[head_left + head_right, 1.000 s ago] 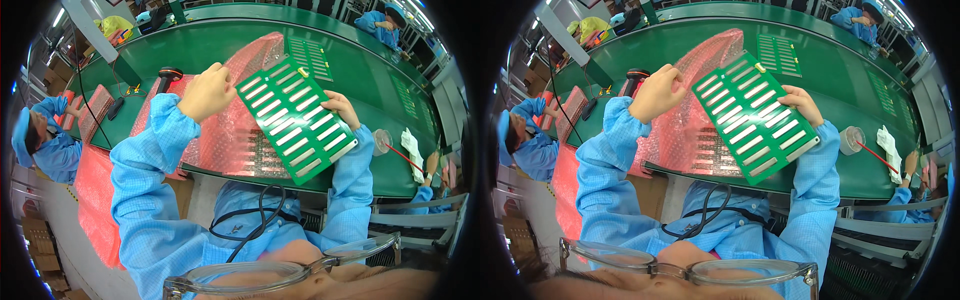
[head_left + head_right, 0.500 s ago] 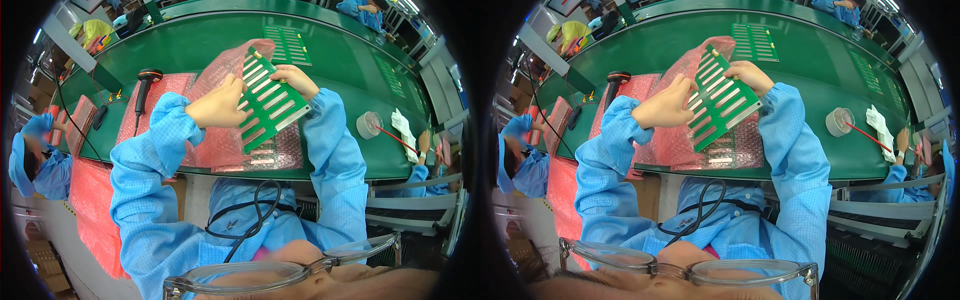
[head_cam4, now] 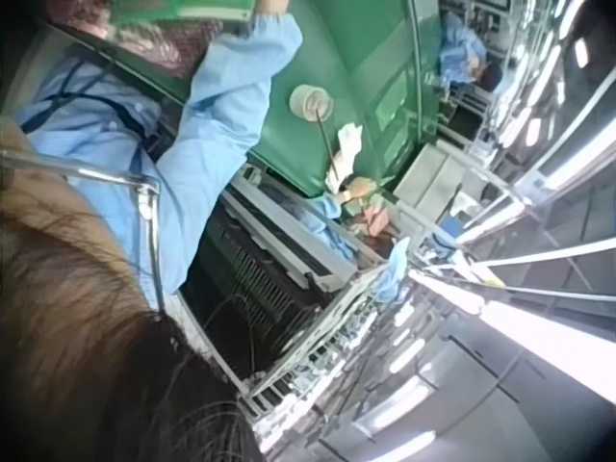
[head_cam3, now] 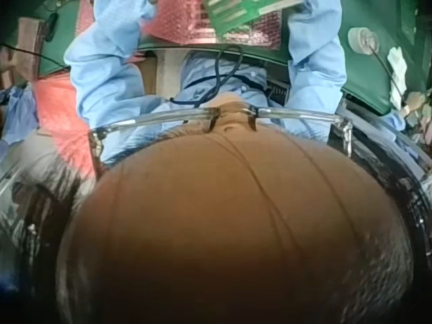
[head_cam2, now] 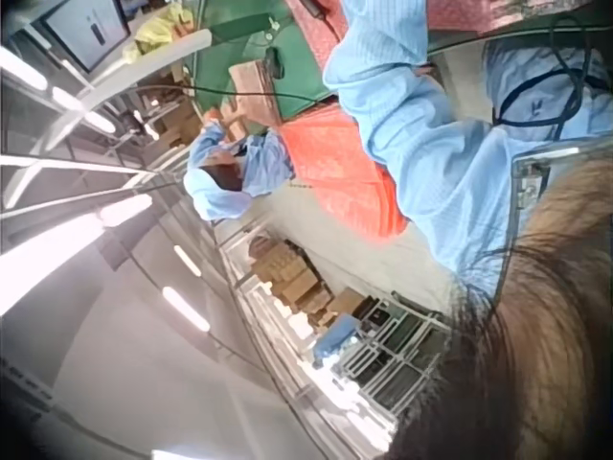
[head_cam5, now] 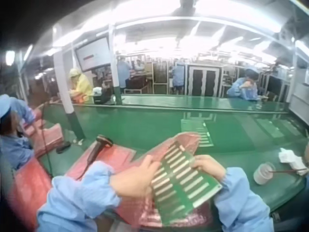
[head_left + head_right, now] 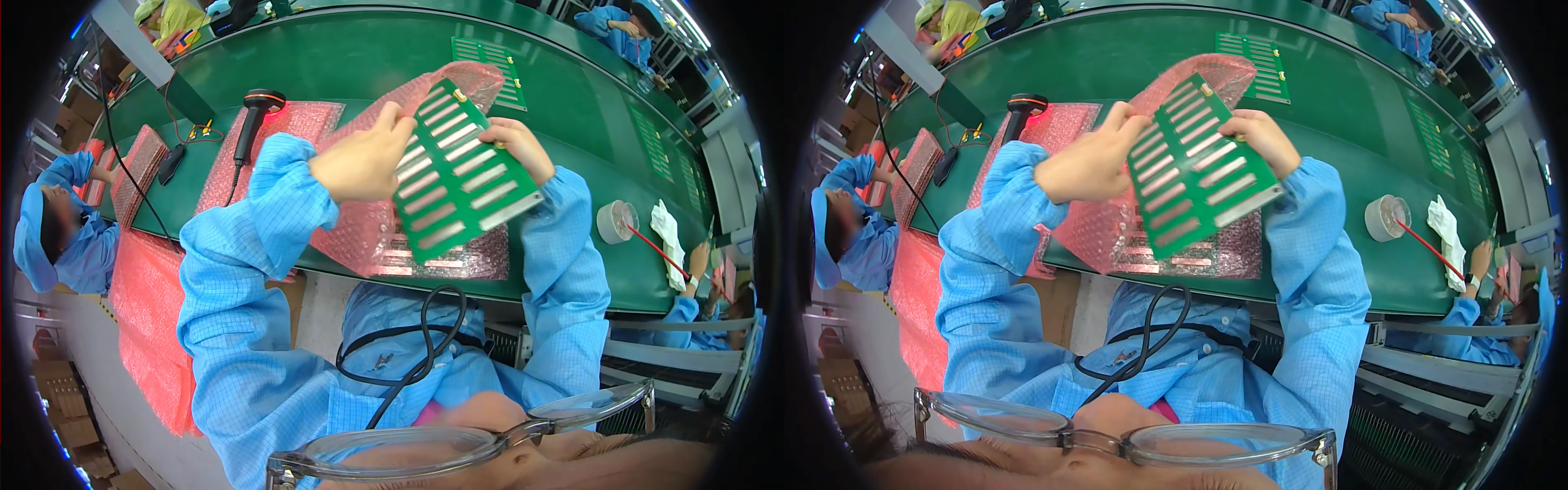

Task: Scanning electronic circuit boards and wrapping them in bubble wrap for assembly line processing.

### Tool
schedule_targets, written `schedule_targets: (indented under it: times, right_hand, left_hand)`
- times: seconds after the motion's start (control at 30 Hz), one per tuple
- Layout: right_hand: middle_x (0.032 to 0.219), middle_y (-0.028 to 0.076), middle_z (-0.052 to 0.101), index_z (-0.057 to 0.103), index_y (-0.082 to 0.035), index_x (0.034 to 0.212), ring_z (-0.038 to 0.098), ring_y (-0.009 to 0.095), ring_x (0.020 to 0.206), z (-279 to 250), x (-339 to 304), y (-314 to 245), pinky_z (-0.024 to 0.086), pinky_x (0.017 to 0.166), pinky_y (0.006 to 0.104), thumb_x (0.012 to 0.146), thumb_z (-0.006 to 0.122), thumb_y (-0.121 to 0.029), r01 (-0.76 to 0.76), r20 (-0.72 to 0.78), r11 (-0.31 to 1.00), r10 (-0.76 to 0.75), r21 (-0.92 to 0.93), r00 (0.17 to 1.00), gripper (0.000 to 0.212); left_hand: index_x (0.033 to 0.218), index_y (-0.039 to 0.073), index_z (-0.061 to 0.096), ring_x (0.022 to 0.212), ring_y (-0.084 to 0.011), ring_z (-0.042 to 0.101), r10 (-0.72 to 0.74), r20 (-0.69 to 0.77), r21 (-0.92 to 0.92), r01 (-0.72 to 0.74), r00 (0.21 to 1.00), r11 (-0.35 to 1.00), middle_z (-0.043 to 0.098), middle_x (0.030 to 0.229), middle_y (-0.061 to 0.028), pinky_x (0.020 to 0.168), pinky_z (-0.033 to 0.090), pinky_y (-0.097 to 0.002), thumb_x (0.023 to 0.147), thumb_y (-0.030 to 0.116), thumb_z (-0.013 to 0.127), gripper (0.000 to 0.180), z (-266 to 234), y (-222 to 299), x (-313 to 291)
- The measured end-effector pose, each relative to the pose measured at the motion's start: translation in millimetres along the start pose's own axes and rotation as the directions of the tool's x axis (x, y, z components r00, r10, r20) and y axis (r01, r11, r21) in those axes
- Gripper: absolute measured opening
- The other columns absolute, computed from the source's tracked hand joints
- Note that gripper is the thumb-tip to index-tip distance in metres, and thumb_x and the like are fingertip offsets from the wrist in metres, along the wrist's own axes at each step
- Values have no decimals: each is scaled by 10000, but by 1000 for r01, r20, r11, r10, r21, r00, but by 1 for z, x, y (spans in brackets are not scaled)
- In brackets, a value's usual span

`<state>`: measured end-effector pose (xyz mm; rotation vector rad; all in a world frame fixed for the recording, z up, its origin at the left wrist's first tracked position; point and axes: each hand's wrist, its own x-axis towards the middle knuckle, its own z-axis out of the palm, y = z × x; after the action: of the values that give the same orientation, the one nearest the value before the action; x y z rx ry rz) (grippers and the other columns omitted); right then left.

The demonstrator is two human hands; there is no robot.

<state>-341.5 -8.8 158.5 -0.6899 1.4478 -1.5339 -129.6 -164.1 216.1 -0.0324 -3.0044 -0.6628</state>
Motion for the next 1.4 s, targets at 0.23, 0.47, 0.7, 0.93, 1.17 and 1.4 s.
schedule_targets:
  times: [0.23, 0.47, 0.7, 0.93, 1.17, 1.4]
  right_hand:
    - [706, 52, 599, 588, -15, 741, 589, 121, 597, -25, -20, -25, 479, 567, 253, 771, 525, -56, -90, 10, 994, 90, -60, 996, 81]
    - [856, 83, 623, 577, 17, 939, 603, 147, 736, 6, -18, -5, 490, 689, 258, 829, 516, -63, 67, -87, 988, -55, 136, 995, 149]
    - [1025, 55, 569, 451, -62, 1182, 577, 143, 896, 72, -19, 48, 496, 760, 287, 890, 499, -135, -29, 57, 993, 22, 115, 998, 306]
    - [1080, 104, 536, 402, -49, 1240, 563, 178, 910, 97, -22, 117, 519, 692, 316, 915, 477, -158, -78, 320, 907, -65, 415, 945, 351]
    - [1017, 86, 601, 487, 4, 1210, 550, 120, 793, 111, -31, 100, 478, 613, 271, 832, 635, -204, -111, 415, 987, 150, -116, 897, 456]
    - [1131, 143, 582, 476, 18, 1224, 543, 213, 985, 104, -23, 113, 438, 864, 336, 820, 637, -271, 311, 449, 909, -164, -276, 878, 522]
  left_hand:
    - [1172, -38, 404, 868, -394, 542, -20, -12, 220, 23, 1000, 975, 350, 1189, -197, 708, 462, -442, 624, -104, 492, 558, -13, -14, -19]
    - [1266, -49, 344, 964, -380, 533, -27, -57, -60, 23, 998, 998, 325, 1239, -204, 806, 468, -393, 702, -18, 508, 588, -2, 6, -9]
    - [1312, -67, 280, 1089, -360, 482, 61, -72, -242, -77, 996, 967, 257, 1276, -227, 899, 428, -372, 780, 178, 598, 667, 27, 7, 14]
    - [1358, -10, 274, 1220, -326, 352, -18, 152, -216, 51, 988, 975, 188, 1368, -222, 957, 374, -353, 847, 439, 561, 738, 23, 3, 23]
    - [1199, 29, 516, 1053, -316, 547, -390, -576, 293, 626, 719, 722, 564, 1120, -188, 872, 441, -389, 828, 455, 549, 566, -53, -169, -32]
    - [1204, -10, 418, 970, -396, 570, -695, -436, 173, 811, 572, 559, 590, 969, -268, 849, 446, -429, 759, 369, 646, 628, 1, -283, -96]
